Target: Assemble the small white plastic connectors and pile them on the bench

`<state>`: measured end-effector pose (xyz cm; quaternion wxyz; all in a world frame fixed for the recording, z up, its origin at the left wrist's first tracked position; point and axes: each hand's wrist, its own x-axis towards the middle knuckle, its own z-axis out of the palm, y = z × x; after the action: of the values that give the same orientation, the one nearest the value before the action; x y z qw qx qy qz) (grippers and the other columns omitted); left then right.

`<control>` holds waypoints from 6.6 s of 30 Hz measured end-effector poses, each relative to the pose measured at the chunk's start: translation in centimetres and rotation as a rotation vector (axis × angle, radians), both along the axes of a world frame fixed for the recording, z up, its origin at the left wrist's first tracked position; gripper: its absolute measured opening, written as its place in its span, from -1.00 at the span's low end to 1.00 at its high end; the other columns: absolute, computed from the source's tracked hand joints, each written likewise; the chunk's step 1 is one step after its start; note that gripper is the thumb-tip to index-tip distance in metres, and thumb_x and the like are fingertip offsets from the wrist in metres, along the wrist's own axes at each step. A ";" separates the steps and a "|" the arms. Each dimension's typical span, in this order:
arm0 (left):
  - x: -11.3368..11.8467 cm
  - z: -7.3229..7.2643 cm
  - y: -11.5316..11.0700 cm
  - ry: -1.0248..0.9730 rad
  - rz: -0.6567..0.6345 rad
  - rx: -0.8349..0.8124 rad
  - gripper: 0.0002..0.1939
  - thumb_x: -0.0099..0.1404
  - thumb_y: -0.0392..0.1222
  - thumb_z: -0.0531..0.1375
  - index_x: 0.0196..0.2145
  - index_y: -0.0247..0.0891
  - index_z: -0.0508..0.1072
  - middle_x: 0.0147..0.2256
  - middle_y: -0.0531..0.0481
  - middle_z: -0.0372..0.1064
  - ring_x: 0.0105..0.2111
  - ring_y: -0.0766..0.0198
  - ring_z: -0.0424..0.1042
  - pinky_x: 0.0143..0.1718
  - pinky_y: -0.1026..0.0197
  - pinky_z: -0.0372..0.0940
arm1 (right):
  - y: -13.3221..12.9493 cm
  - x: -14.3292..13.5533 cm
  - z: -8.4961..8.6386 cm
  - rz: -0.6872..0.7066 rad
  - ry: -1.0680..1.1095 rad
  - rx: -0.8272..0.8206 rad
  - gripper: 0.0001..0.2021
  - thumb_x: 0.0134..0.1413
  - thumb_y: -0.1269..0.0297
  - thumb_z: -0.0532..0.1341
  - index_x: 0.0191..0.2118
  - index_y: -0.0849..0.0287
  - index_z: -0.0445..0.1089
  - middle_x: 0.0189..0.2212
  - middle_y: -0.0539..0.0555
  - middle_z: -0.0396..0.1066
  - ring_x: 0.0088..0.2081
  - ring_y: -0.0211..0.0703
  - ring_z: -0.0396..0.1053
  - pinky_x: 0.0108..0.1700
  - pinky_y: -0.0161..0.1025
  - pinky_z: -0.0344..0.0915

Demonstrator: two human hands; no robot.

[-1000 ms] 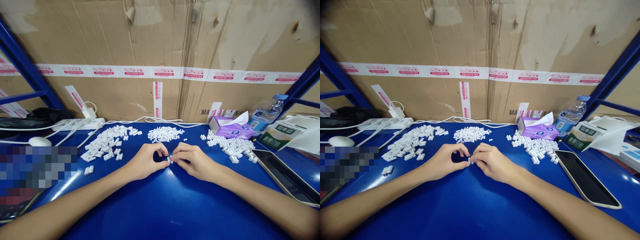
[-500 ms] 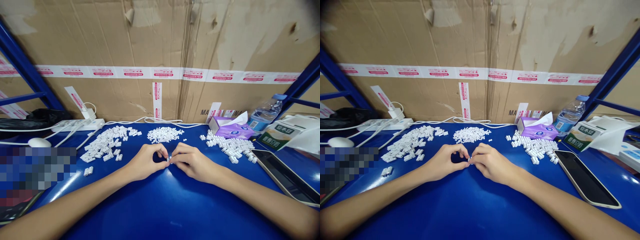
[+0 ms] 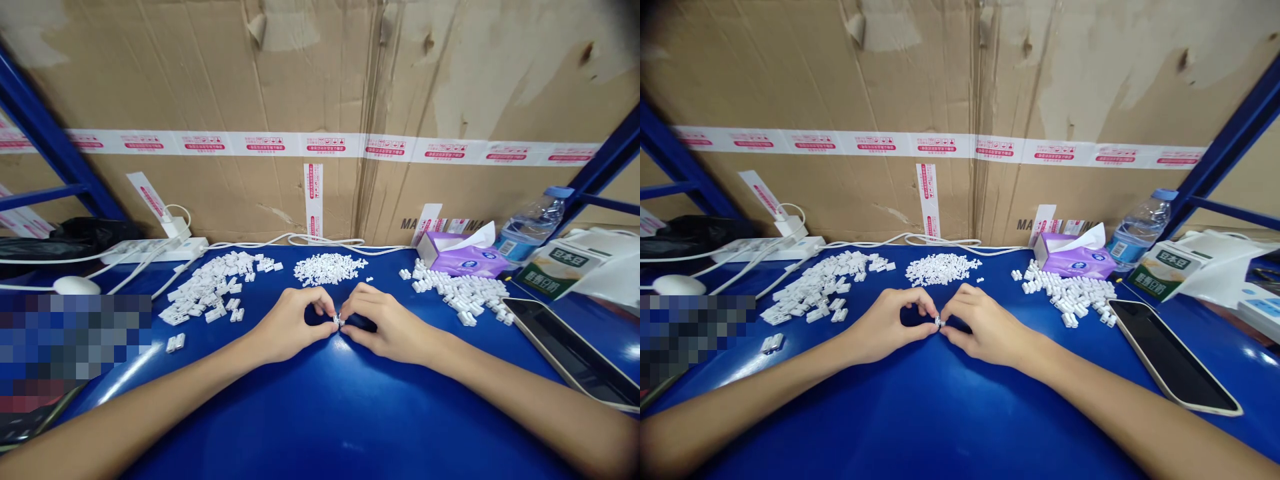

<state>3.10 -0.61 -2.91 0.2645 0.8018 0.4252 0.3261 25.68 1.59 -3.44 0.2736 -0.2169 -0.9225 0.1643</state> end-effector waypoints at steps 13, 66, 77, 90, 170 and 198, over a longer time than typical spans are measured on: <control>0.0 -0.2 0.1 0.004 -0.014 0.028 -0.92 0.21 -0.31 0.34 -0.33 -0.19 0.52 -0.35 0.11 0.54 -0.29 0.25 0.47 -0.19 0.18 0.30 | 0.2 -0.2 -0.4 0.023 0.064 -0.027 -0.91 0.23 0.45 0.26 -0.22 0.17 0.52 -0.27 0.10 0.56 -0.20 -0.09 0.40 -0.12 -0.09 0.37; -0.5 0.1 0.5 0.013 0.046 -0.064 -0.93 0.18 -0.21 0.32 -0.34 -0.19 0.53 -0.32 0.04 0.55 -0.28 0.19 0.47 -0.18 0.11 0.29 | 5.0 4.5 -0.1 -0.438 -0.113 0.117 -0.80 0.22 0.38 0.16 -0.16 0.21 0.54 -0.22 0.15 0.51 -0.32 -0.13 0.44 -0.20 -0.16 0.38; -0.5 0.0 0.6 0.023 0.045 -0.047 -0.97 0.19 -0.23 0.32 -0.36 -0.19 0.55 -0.34 0.05 0.56 -0.29 0.20 0.47 -0.18 0.12 0.31 | 5.0 4.4 -0.4 -0.423 -0.217 0.117 -0.73 0.24 0.37 0.17 -0.04 0.20 0.57 -0.17 0.19 0.49 -0.15 0.00 0.47 -0.04 -0.08 0.40; -0.7 -0.3 0.8 0.046 0.029 -0.019 -0.96 0.26 -0.25 0.27 -0.34 -0.18 0.55 -0.34 0.06 0.55 -0.32 0.23 0.46 -0.20 0.14 0.31 | 4.2 3.2 -0.3 -0.368 -0.321 0.139 -0.58 0.27 0.40 0.12 0.20 0.15 0.43 -0.12 0.22 0.39 -0.10 0.05 0.39 0.01 0.04 0.35; -3.3 0.6 3.0 0.258 -0.106 0.161 -0.85 0.42 -0.26 0.18 -0.23 -0.20 0.58 -0.21 -0.03 0.52 -0.21 0.21 0.49 -0.12 0.14 0.33 | 3.1 2.8 -0.2 -0.199 -0.194 0.090 -0.73 0.27 0.37 0.19 0.03 0.20 0.51 -0.13 0.19 0.45 -0.10 -0.01 0.43 0.01 0.00 0.38; -2.6 0.2 2.7 0.267 -0.032 0.118 -0.82 0.39 -0.20 0.20 -0.12 -0.19 0.59 -0.30 -0.01 0.48 -0.31 0.22 0.45 -0.25 0.17 0.34 | 1.9 2.1 0.4 -0.124 -0.151 0.000 -0.78 0.26 0.31 0.25 -0.02 0.15 0.54 -0.15 0.13 0.48 -0.09 -0.03 0.40 0.04 -0.02 0.30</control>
<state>0.50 2.07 -2.67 0.1633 0.8588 0.4239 0.2368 27.74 3.52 -3.07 0.2129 -0.2856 -0.9253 0.1304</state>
